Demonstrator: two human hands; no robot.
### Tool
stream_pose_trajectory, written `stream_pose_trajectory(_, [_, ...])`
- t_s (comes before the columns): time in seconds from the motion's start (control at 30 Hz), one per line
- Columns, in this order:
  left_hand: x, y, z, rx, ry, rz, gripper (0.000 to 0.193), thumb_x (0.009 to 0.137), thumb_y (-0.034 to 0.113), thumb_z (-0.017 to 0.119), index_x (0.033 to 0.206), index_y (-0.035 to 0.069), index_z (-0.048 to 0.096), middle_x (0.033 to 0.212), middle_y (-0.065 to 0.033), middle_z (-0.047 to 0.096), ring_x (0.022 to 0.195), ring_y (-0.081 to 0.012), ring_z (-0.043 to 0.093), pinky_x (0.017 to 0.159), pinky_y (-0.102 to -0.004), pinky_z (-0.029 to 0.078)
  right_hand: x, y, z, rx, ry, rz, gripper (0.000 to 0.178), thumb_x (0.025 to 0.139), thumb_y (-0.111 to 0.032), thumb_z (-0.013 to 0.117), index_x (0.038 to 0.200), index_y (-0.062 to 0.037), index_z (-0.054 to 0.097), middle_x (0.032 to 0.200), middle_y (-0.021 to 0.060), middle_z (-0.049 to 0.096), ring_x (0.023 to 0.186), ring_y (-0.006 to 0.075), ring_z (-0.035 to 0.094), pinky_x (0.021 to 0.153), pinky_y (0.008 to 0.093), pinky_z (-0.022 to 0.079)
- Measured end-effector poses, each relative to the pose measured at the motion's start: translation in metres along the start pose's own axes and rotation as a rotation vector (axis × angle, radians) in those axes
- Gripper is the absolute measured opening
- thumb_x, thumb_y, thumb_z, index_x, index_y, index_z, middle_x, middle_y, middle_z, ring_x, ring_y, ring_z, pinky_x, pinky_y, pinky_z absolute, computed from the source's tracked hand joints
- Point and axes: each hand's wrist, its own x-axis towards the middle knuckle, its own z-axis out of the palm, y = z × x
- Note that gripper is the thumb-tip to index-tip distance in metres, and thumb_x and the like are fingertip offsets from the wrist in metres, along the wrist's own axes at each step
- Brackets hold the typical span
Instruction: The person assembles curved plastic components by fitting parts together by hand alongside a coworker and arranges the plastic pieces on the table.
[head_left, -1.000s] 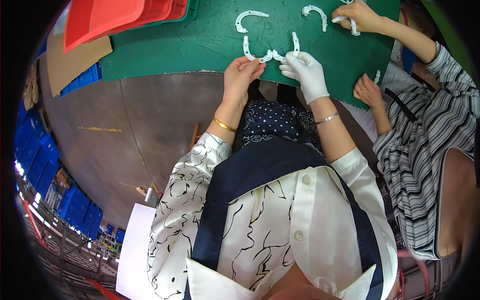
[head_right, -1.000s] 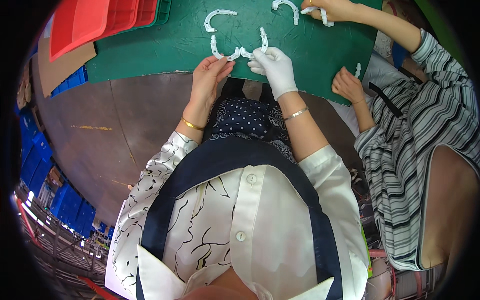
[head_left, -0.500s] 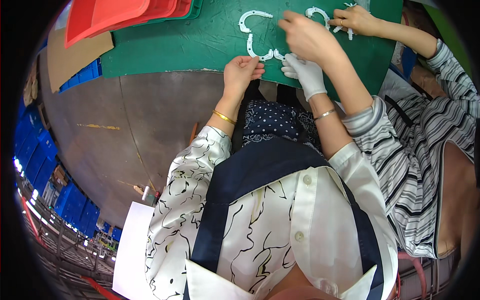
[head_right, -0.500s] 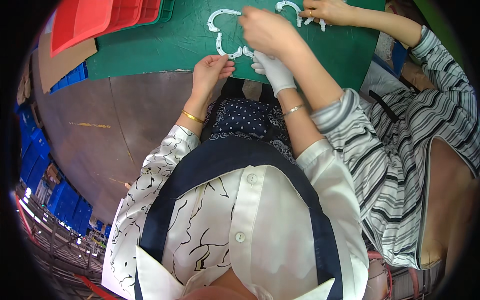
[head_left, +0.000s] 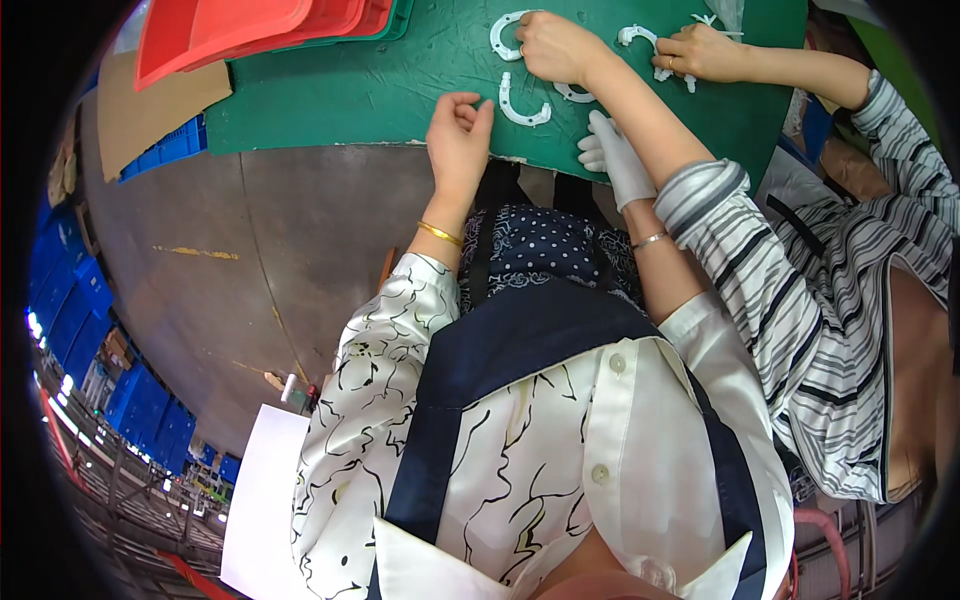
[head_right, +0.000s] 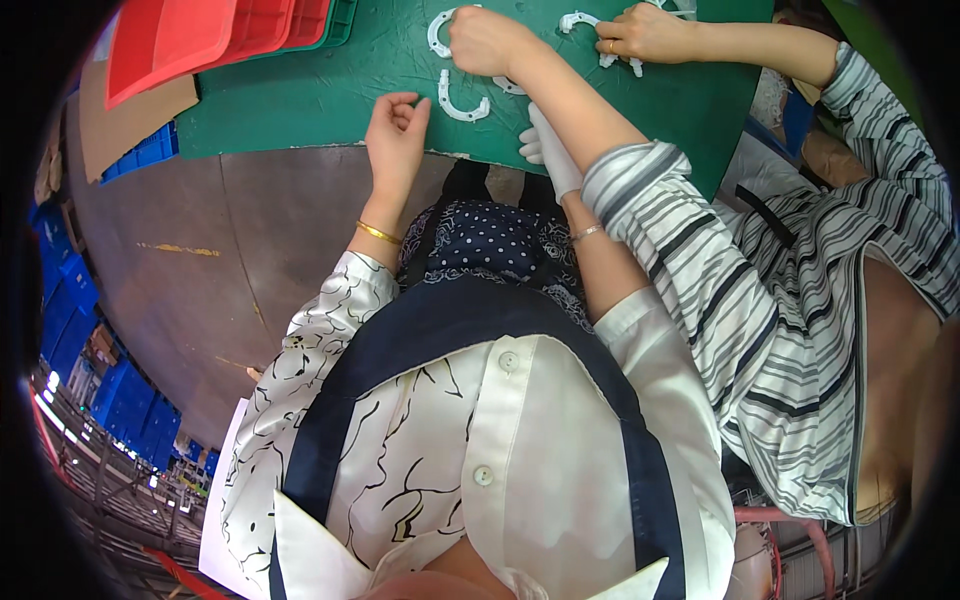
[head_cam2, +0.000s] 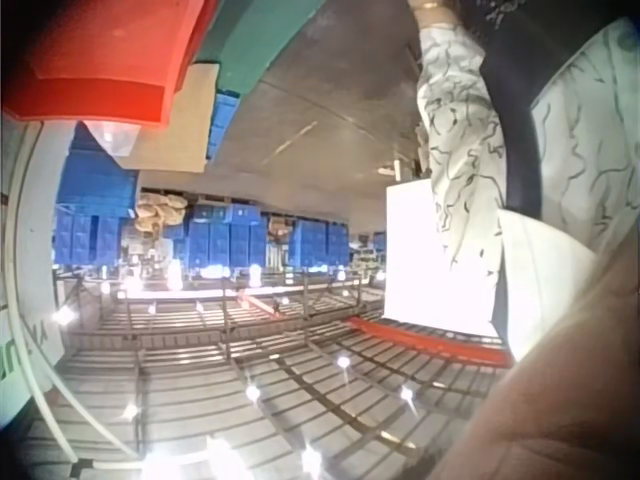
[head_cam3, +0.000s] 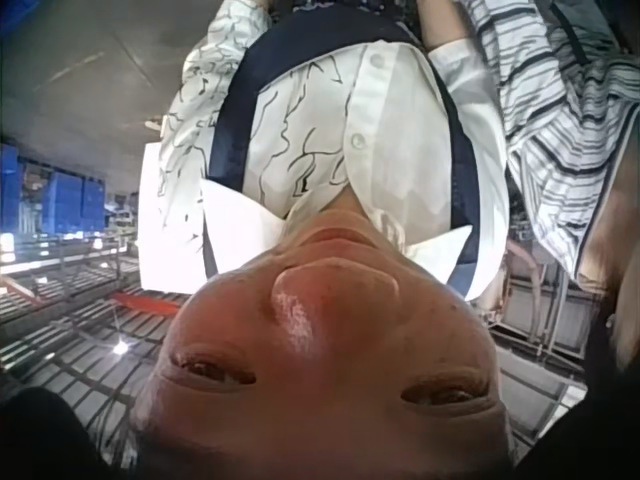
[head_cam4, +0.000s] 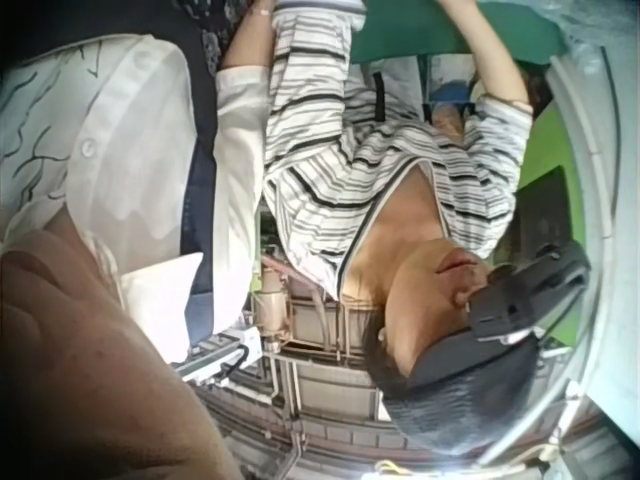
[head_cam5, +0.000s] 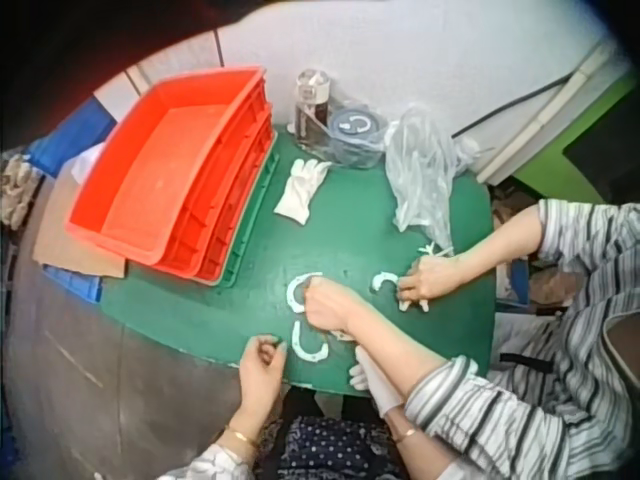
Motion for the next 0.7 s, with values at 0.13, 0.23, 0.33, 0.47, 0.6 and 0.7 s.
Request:
stream_pose_trajectory(0.13, [0.015, 0.004, -0.008, -0.068, 0.081, 0.036, 0.018, 0.09, 0.011, 0.07, 0.102, 0.0, 0.063, 0.076, 0.0023, 0.059, 0.063, -0.0037, 0.05, 0.059, -0.0192, 0.044, -0.001, -0.031, 0.022, -0.262, 0.047, -0.222, 0.037, 0.093, -0.038, 0.06, 0.102, -0.0022, 0.061, 0.081, 0.0115, 0.069, 0.064, 0.0196, 0.065, 0.057, 0.0294, 0.054])
stream_pose_trajectory(0.23, [0.021, -0.001, -0.013, -0.06, 0.058, 0.007, 0.018, 0.091, 0.01, 0.069, 0.104, 0.0, 0.064, 0.08, 0.0018, 0.061, 0.067, -0.0039, 0.052, 0.063, -0.0198, 0.046, 0.037, -0.093, 0.063, -0.916, 0.078, -0.936, 0.023, 0.084, -0.028, 0.059, 0.083, -0.0065, 0.067, 0.079, 0.0109, 0.07, 0.076, 0.021, 0.066, 0.066, 0.0334, 0.051])
stream_pose_trajectory(0.33, [0.022, -0.011, -0.012, -0.084, 0.027, -0.002, 0.016, 0.088, 0.008, 0.069, 0.102, 0.0, 0.065, 0.08, -0.0025, 0.064, 0.065, -0.0077, 0.057, 0.063, -0.0234, 0.05, 0.063, -0.144, 0.092, -1.567, 0.102, -1.651, 0.019, 0.074, -0.018, 0.058, 0.064, -0.0109, 0.073, 0.076, 0.0103, 0.071, 0.089, 0.0224, 0.067, 0.076, 0.0375, 0.049])
stream_pose_trajectory(0.47, [0.026, -0.011, -0.008, -0.065, -0.015, -0.004, 0.015, 0.09, 0.009, 0.068, 0.103, 0.0, 0.066, 0.082, -0.0004, 0.064, 0.069, -0.0058, 0.055, 0.066, -0.0215, 0.049, 0.107, -0.139, 0.106, -1.612, 0.178, -1.431, 0.019, 0.076, -0.018, 0.058, 0.066, -0.0117, 0.074, 0.075, 0.0083, 0.072, 0.083, 0.0226, 0.067, 0.069, 0.0392, 0.05])
stream_pose_trajectory(0.6, [0.023, -0.01, -0.008, -0.075, -0.028, -0.029, 0.015, 0.092, 0.009, 0.066, 0.104, 0.0, 0.066, 0.084, 0.0013, 0.064, 0.071, -0.0042, 0.053, 0.068, -0.0197, 0.048, 0.101, -0.141, 0.122, -1.597, 0.14, -1.338, 0.02, 0.078, -0.018, 0.059, 0.068, -0.0125, 0.075, 0.078, 0.0073, 0.073, 0.076, 0.0231, 0.069, 0.064, 0.0406, 0.049])
stream_pose_trajectory(0.7, [0.024, -0.008, -0.01, -0.07, -0.031, -0.032, 0.015, 0.092, 0.009, 0.066, 0.104, 0.0, 0.066, 0.083, 0.0014, 0.064, 0.071, -0.0041, 0.053, 0.068, -0.0195, 0.048, 0.077, -0.145, 0.126, -1.75, 0.053, -1.374, 0.023, 0.084, -0.02, 0.057, 0.074, -0.0104, 0.075, 0.081, 0.0103, 0.073, 0.076, 0.0246, 0.07, 0.066, 0.0413, 0.05])
